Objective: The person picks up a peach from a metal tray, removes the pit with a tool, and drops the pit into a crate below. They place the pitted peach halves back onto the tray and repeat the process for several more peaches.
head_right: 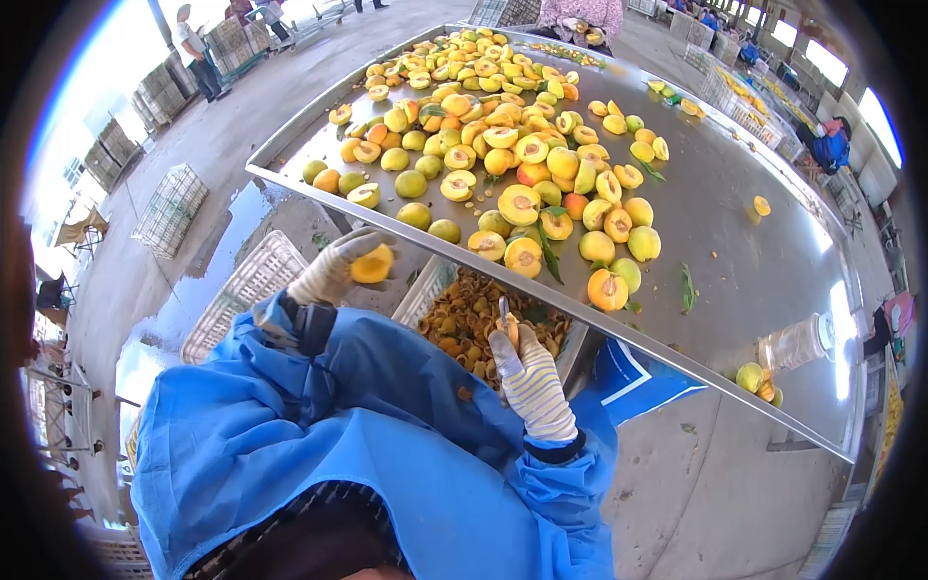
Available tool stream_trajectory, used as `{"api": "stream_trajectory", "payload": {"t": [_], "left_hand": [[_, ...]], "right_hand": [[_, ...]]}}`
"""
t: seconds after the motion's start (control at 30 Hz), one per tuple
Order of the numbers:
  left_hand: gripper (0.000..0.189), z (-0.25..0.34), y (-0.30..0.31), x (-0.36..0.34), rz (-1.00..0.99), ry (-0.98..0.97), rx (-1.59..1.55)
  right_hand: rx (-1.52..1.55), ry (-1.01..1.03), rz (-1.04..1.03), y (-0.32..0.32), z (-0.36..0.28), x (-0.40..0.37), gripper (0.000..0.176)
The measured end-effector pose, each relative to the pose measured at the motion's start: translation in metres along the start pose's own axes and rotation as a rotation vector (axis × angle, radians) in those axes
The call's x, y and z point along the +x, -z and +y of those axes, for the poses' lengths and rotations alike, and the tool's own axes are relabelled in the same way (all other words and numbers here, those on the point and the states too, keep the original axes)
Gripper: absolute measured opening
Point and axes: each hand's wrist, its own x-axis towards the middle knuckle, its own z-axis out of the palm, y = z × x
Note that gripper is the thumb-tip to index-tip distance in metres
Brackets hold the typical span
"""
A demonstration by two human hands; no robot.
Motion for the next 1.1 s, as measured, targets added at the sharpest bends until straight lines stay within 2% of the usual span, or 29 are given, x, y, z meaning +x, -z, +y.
{"api": "stream_trajectory", "payload": {"t": [0.07, 0.13, 0.23, 0.33, 0.4, 0.43, 0.47, 0.53, 0.57, 0.6, 0.7, 0.8, 0.9, 0.93, 0.97, 1.0, 1.07, 1.1], "left_hand": [[0.041, 0.005, 0.065, -0.014, 0.065, 0.096, 0.421], [0.038, 0.049, 0.065, -0.046, 0.054, 0.28, 1.358], [0.038, 0.03, 0.101, -0.043, 0.227, -0.017, 1.875], [0.038, 0.029, 0.077, 0.024, 0.287, -0.215, 1.479], [0.037, 0.031, 0.039, 0.075, 0.182, -0.25, 1.206], [0.034, 0.023, 0.028, 0.105, 0.123, -0.46, 1.166], [0.039, 0.032, 0.006, 0.128, 0.029, -0.285, 1.208], [0.05, 0.034, -0.025, 0.176, 0.046, -0.043, 1.417], [0.056, 0.025, -0.03, 0.197, 0.085, 0.036, 1.454], [0.061, 0.018, -0.036, 0.209, 0.117, 0.121, 1.487], [0.055, 0.029, -0.065, 0.208, 0.002, 0.286, 1.476], [0.053, 0.008, -0.063, 0.221, 0.141, 0.097, 1.37], [0.051, 0.002, -0.052, 0.204, 0.189, -0.205, 0.911], [0.049, 0.008, -0.051, 0.189, 0.198, -0.301, 0.735], [0.051, 0.014, -0.054, 0.172, 0.159, -0.263, 0.439], [0.05, 0.007, -0.049, 0.168, 0.06, -0.231, -0.018], [0.051, 0.021, -0.068, 0.108, -0.062, -0.131, -0.526], [0.05, 0.023, -0.075, 0.084, -0.133, -0.137, -0.598]], "right_hand": [[-0.056, 0.005, -0.019, -0.001, 0.002, 0.0, 0.039], [-0.087, -0.003, -0.053, -0.001, -0.001, -0.002, 0.048], [-0.146, 0.091, -0.042, -0.001, 0.007, 0.007, 0.043], [-0.215, 0.153, -0.013, -0.001, 0.013, 0.013, 0.04], [-0.318, 0.215, 0.023, -0.001, 0.02, 0.017, 0.038], [-0.32, 0.143, 0.021, -0.002, 0.014, 0.014, 0.038], [-0.279, 0.083, 0.01, -0.005, 0.003, 0.008, 0.038], [-0.281, 0.217, 0.026, 0.0, 0.025, 0.017, 0.038], [-0.365, 0.357, 0.084, 0.0, 0.032, 0.021, 0.039], [-0.326, 0.302, 0.062, -0.003, 0.024, 0.019, 0.039], [-0.24, 0.165, 0.023, -0.005, 0.012, 0.006, 0.043], [-0.23, 0.199, 0.012, -0.002, 0.016, 0.009, 0.044], [-0.145, 0.218, 0.023, -0.001, 0.027, 0.015, 0.033], [-0.125, 0.202, 0.036, -0.001, 0.025, 0.013, 0.034], [-0.103, 0.187, 0.046, -0.002, 0.021, 0.011, 0.036], [-0.081, 0.168, 0.055, -0.004, 0.017, 0.007, 0.037], [-0.002, 0.131, 0.063, -0.01, 0.004, 0.0, 0.039], [0.038, 0.107, 0.071, -0.013, -0.002, 0.0, 0.04]]}}
